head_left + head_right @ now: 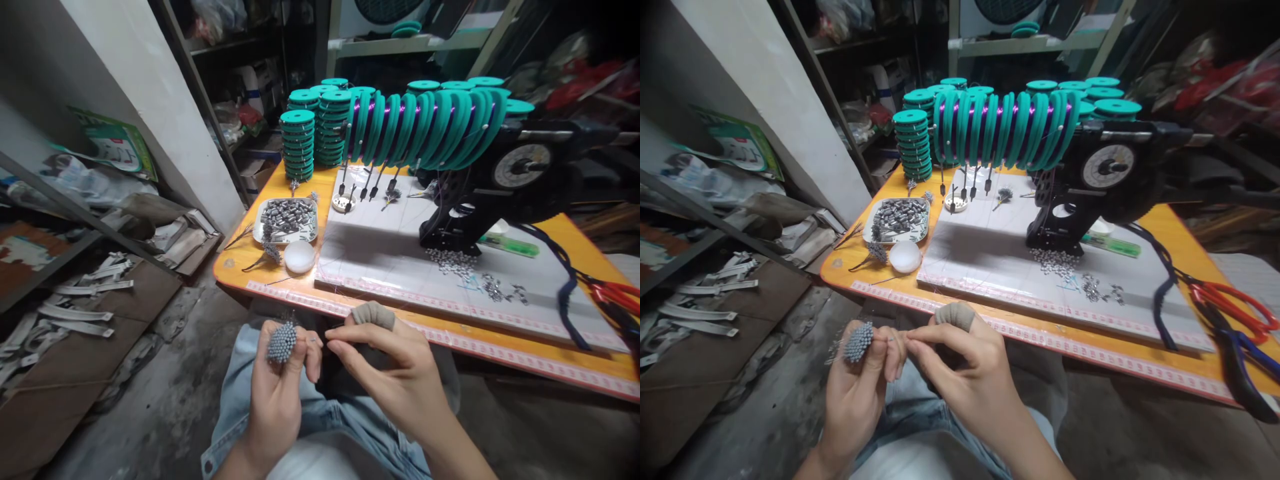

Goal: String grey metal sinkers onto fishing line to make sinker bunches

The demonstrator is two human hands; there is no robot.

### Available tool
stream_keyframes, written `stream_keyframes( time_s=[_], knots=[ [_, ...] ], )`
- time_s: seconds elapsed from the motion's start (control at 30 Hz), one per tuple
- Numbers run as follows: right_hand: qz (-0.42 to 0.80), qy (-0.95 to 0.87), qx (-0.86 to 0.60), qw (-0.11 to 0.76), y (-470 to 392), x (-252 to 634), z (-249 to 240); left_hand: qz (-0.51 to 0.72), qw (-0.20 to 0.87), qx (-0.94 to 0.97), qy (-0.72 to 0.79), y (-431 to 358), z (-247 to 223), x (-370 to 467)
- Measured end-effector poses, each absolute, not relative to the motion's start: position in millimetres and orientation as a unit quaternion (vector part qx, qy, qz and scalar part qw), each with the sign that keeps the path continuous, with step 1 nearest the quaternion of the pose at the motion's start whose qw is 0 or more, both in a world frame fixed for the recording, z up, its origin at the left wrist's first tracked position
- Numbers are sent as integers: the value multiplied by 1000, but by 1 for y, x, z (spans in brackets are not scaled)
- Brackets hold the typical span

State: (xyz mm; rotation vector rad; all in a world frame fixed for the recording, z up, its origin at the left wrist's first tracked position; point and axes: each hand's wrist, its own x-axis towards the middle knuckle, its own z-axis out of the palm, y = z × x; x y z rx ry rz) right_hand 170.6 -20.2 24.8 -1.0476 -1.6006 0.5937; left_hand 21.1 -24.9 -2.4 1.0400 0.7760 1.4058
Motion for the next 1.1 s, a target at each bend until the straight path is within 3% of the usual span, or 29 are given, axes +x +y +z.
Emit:
stream_keyframes(
  time_s=[0.57,0.9,1.1],
  knots=[
    [229,-702,-442,509,-23,172,23,601,525,503,332,-26,-14,17],
    [305,-687,-402,523,-20,172,29,562,536,509,372,-34,-13,21],
    [213,-698,-458,508,-24,175,26,633,488,466,379,-18,-4,13]
  ],
)
